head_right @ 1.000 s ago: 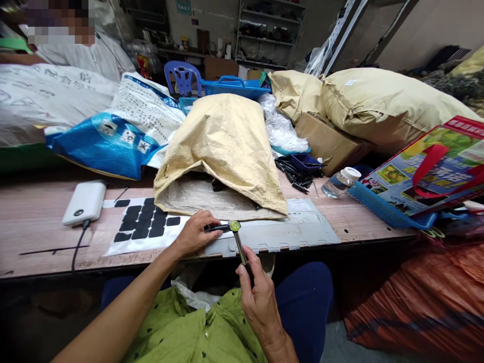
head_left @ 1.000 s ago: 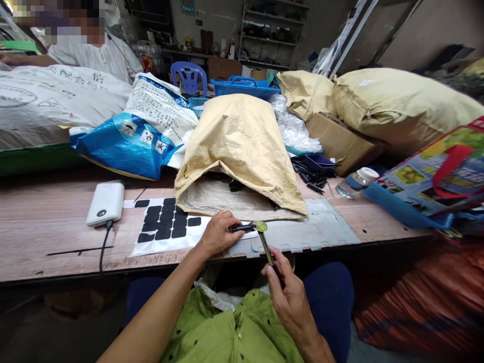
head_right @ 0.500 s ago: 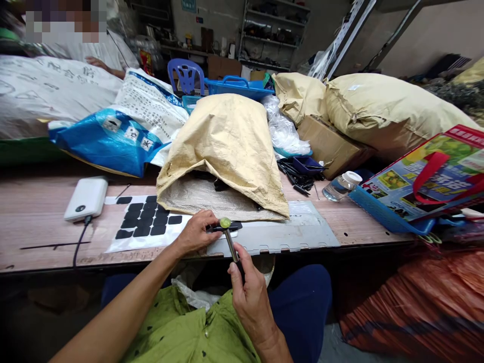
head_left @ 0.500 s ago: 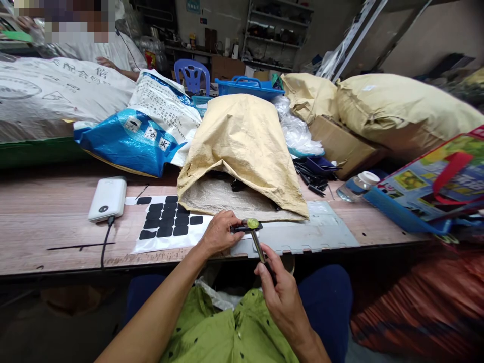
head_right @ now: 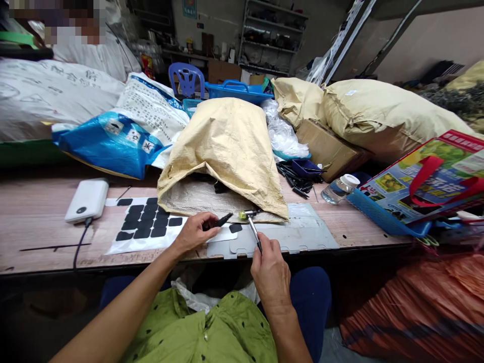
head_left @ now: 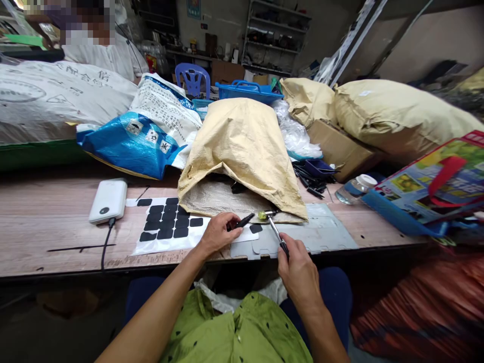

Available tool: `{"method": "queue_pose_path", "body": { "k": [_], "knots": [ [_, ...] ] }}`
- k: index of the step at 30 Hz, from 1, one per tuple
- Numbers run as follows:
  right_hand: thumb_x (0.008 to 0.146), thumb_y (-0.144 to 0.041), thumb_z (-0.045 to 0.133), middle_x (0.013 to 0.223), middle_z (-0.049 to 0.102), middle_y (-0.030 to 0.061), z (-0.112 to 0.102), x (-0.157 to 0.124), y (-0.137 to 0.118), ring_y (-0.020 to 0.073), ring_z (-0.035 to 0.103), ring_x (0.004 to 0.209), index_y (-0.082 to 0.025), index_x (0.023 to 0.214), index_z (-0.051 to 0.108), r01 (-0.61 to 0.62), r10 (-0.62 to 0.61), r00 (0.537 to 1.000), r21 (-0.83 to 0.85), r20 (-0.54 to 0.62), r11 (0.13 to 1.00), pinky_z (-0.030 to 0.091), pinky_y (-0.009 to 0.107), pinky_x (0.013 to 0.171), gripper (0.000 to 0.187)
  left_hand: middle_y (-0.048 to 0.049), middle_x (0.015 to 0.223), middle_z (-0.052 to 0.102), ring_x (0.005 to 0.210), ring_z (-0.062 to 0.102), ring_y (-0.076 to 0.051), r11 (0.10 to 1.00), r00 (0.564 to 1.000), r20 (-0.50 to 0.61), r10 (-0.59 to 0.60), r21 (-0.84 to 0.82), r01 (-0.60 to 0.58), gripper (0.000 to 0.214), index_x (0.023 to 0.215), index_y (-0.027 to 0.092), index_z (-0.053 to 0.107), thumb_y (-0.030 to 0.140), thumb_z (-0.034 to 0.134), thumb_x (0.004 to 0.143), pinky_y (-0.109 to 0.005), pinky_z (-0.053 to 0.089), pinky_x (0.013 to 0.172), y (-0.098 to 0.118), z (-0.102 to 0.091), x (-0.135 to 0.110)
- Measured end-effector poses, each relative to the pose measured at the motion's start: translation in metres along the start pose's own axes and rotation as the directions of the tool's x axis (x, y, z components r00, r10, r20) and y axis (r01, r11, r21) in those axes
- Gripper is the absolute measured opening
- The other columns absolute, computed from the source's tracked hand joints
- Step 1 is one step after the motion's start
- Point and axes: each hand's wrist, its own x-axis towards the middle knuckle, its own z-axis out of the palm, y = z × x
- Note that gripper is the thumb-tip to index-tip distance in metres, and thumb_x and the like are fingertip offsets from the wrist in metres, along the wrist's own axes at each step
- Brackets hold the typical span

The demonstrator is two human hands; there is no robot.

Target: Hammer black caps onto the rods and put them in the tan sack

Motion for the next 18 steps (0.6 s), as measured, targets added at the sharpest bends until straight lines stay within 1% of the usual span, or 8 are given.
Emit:
{"method": "queue_pose_path", "body": {
  "k": [3,5,7,9,11,14,16,18],
  "knots": [
    [0.095,-0.019,0.048,0.095,0.064,0.0103,0.003,0.003,0.003,0.0270,0.058,0.089,-0.020,0.128,0.065,0.048,-0.049,0.999,-0.214,0.001,0.976,0.050,0.038,0.080,0.037,-0.0010,0.082,0.069,0.071,0.061,-0.014,0.963,0.994,-0.032,-0.106,-0.252,0.094,0.021,0.097,0.018,0.069,0.031,0.073,0.081,-0.025,0.046,0.065,-0.005,-0.001,-0.001],
    [0.094,-0.019,0.050,0.095,0.063,0.0118,0.002,0.003,0.000,0.0296,0.055,0.093,-0.019,0.126,0.066,0.071,-0.078,0.997,-0.257,-0.017,0.964,0.049,0.041,0.082,0.035,-0.0020,0.083,0.070,0.073,0.063,-0.014,0.908,0.990,-0.034,-0.140,-0.403,0.115,0.025,0.095,0.018,0.066,0.035,0.075,0.080,-0.024,0.047,0.066,-0.008,-0.002,-0.002],
    [0.093,-0.020,0.053,0.104,0.062,0.0143,0.000,0.003,-0.006,0.0323,0.053,0.101,-0.019,0.122,0.068,0.059,-0.076,0.995,-0.235,-0.063,0.970,0.048,0.045,0.086,0.033,-0.0037,0.085,0.071,0.076,0.065,-0.015,0.847,0.986,-0.009,-0.165,-0.514,0.137,0.030,0.094,0.017,0.064,0.039,0.077,0.079,-0.025,0.048,0.068,-0.009,-0.003,-0.002],
    [0.095,-0.022,0.053,0.114,0.060,0.0155,-0.002,0.005,-0.017,0.0332,0.053,0.108,-0.019,0.122,0.068,0.074,-0.087,0.990,-0.119,-0.107,0.990,0.047,0.048,0.092,0.032,-0.0061,0.091,0.072,0.083,0.067,-0.017,0.807,0.988,0.033,-0.151,-0.573,0.142,0.033,0.096,0.016,0.066,0.041,0.079,0.079,-0.027,0.051,0.075,-0.007,-0.006,-0.003],
    [0.098,-0.025,0.049,0.115,0.061,0.0142,-0.001,0.007,-0.032,0.0298,0.055,0.109,-0.019,0.127,0.064,0.126,-0.118,0.989,0.103,-0.084,0.987,0.046,0.046,0.097,0.033,-0.0073,0.095,0.071,0.089,0.066,-0.019,0.813,0.994,0.066,-0.085,-0.573,0.108,0.033,0.097,0.016,0.069,0.041,0.081,0.079,-0.029,0.050,0.082,-0.003,-0.009,-0.003],
    [0.100,-0.030,0.052,0.108,0.064,0.0091,0.007,0.013,-0.055,0.0226,0.060,0.098,-0.021,0.131,0.059,0.120,-0.167,0.983,0.436,0.071,0.892,0.050,0.035,0.089,0.033,-0.0068,0.092,0.067,0.089,0.062,-0.019,0.843,0.993,0.114,0.023,-0.537,0.042,0.032,0.093,0.014,0.072,0.040,0.082,0.078,-0.029,0.048,0.082,0.000,-0.014,-0.003],
    [0.099,-0.031,0.056,0.102,0.065,0.0063,0.014,0.016,-0.065,0.0200,0.061,0.090,-0.021,0.124,0.061,0.102,-0.203,0.970,0.539,0.131,0.836,0.049,0.031,0.082,0.028,-0.0057,0.090,0.066,0.086,0.060,-0.019,0.835,0.988,0.149,0.033,-0.547,0.055,0.033,0.093,0.014,0.072,0.040,0.084,0.076,-0.029,0.047,0.080,-0.001,-0.016,-0.003],
    [0.099,-0.032,0.056,0.098,0.066,0.0042,0.021,0.020,-0.070,0.0185,0.061,0.087,-0.021,0.115,0.063,0.087,-0.221,0.963,0.598,0.154,0.797,0.047,0.029,0.077,0.020,-0.0049,0.089,0.066,0.085,0.059,-0.018,0.811,0.983,0.182,0.009,-0.576,0.099,0.034,0.094,0.013,0.071,0.039,0.084,0.076,-0.028,0.047,0.079,-0.003,-0.017,-0.003]
  ]
}}
